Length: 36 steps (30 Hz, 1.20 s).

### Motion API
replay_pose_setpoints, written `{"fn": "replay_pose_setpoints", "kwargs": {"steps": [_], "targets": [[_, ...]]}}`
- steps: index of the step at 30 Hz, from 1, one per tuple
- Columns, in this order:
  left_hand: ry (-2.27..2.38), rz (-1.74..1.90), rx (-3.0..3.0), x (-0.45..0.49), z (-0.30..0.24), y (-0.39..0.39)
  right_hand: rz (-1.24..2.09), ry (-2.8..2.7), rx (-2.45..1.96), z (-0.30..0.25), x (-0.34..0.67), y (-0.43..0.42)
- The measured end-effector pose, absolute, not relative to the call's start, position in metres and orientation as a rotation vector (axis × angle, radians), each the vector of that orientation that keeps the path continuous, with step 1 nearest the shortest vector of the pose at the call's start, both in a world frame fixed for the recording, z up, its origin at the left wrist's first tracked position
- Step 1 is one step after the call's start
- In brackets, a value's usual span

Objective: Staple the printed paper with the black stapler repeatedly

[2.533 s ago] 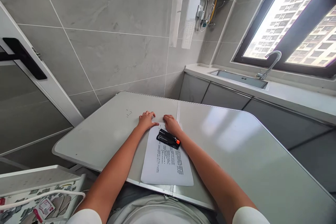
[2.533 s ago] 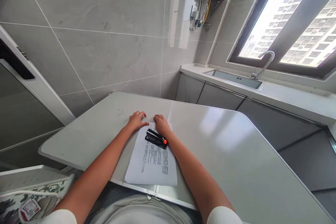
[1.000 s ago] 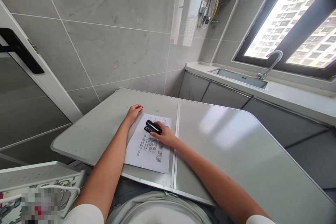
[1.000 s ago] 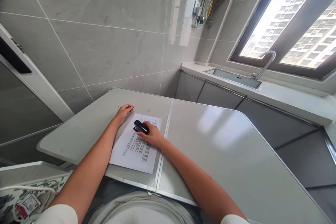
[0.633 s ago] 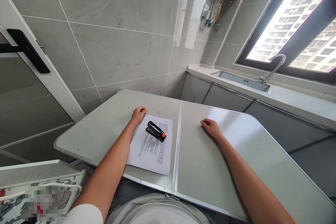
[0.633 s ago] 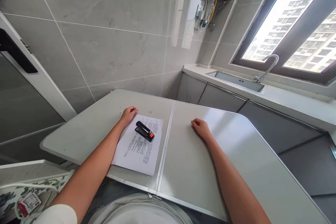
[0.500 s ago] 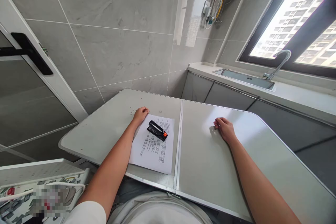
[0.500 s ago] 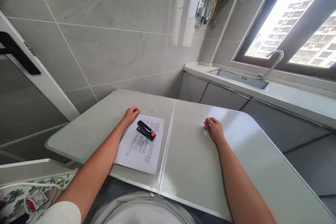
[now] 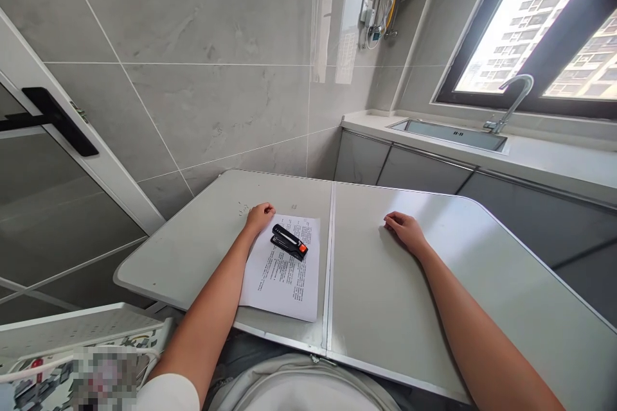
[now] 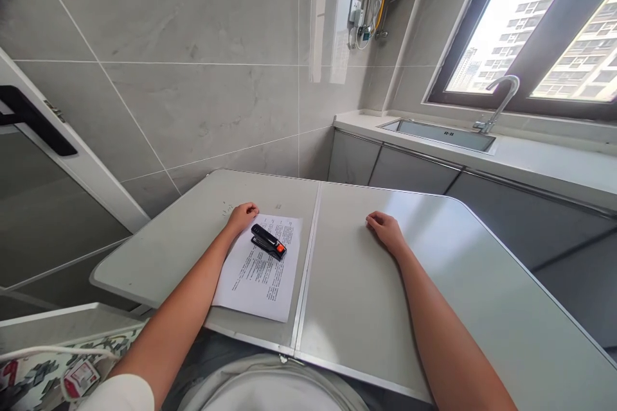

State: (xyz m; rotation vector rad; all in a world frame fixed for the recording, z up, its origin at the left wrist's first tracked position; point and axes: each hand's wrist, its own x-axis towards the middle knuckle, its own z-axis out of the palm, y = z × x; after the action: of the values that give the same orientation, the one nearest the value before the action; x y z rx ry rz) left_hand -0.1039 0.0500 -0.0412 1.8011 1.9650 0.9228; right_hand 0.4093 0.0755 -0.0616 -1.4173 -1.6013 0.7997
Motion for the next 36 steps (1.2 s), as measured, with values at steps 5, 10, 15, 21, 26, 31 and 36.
{"fn": "replay_pose_setpoints", "kwargs": {"steps": [5,10,15,21,26,31,36], "targets": [[1.962,0.869,1.911,-0.097,-0.038,0.045,0.705,-1.67,-1.48,-0.061,0.408,0.074],[1.974,0.827,2.034,-0.094,-0.037,0.041,0.576,-1.772,-1.534,-0.058,0.405,0.071],[1.981,0.767,2.105,-0.092,-0.037,0.039,0.493,-1.863,-1.537,-0.059,0.4,0.07],[1.979,0.724,2.171,-0.094,-0.042,0.045,0.312,-1.917,-1.673,-0.052,0.369,0.063],[1.9,0.75,2.229,-0.094,-0.039,0.043,0.48,-1.771,-1.384,-0.04,0.284,0.021],[1.57,0.839,2.099,-0.096,-0.03,0.035,0.634,-2.055,-0.953,-0.034,0.2,-0.038],[1.41,0.937,1.922,-0.1,-0.025,0.036,0.601,-2.298,-0.969,-0.027,0.186,-0.057]]}}
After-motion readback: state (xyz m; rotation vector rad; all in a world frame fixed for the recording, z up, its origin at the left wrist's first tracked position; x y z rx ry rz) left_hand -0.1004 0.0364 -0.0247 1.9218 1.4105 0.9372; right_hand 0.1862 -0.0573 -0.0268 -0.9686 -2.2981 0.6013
